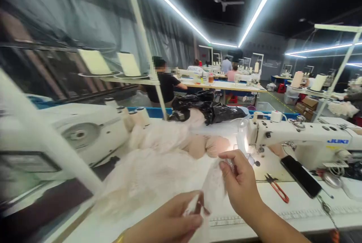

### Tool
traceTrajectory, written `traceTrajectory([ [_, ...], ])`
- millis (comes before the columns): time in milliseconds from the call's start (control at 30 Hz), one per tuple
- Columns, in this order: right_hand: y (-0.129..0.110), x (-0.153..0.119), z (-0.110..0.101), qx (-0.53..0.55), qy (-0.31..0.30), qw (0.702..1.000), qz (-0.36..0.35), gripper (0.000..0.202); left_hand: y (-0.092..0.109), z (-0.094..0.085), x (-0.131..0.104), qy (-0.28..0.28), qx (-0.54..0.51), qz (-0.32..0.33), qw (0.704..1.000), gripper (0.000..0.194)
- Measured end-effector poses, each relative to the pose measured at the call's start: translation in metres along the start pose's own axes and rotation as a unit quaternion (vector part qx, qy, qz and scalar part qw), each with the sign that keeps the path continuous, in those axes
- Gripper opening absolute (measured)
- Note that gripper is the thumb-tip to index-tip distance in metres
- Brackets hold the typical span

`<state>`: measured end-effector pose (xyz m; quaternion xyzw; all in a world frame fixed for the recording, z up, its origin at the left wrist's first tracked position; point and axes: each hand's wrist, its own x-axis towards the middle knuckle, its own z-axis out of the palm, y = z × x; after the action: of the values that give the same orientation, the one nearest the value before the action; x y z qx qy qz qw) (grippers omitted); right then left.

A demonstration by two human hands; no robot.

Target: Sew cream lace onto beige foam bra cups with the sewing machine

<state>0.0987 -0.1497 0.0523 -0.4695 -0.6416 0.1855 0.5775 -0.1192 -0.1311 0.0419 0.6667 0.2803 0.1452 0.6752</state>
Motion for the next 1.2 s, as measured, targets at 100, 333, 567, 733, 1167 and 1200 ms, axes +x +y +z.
traceTrajectory([
  [100, 0.043, -0.024, -0.049, -0.098, 0.008, 0.995, 0.035, 0.021, -0.014, -0.017, -0.008, 0.033, -0.025, -0.017, 0.999, 0.062],
  [333, 0.135, -0.075, -0.132, -0.466, -0.035, 0.884, -0.019, 0.019, 0.014, -0.007, 0.005, 0.067, 0.000, 0.033, 0.997, 0.053],
  [567, 0.063, -0.075, -0.080, -0.301, -0.106, 0.948, -0.001, 0.017, 0.008, 0.017, 0.054, -0.026, -0.028, 0.019, 0.999, 0.065],
  [733, 0.034, -0.059, -0.048, -0.350, -0.115, 0.917, -0.153, 0.030, 0.012, 0.021, 0.061, -0.061, -0.060, 0.032, 0.996, 0.061],
  [1167, 0.082, -0.070, -0.094, -0.446, -0.104, 0.886, -0.067, 0.038, 0.050, -0.047, 0.020, 0.275, 0.389, 0.002, 0.879, 0.046],
  [1200, 0.093, -0.073, -0.108, -0.472, -0.100, 0.874, -0.056, 0.038, 0.055, -0.059, 0.016, 0.382, 0.446, 0.026, 0.809, 0.047],
])
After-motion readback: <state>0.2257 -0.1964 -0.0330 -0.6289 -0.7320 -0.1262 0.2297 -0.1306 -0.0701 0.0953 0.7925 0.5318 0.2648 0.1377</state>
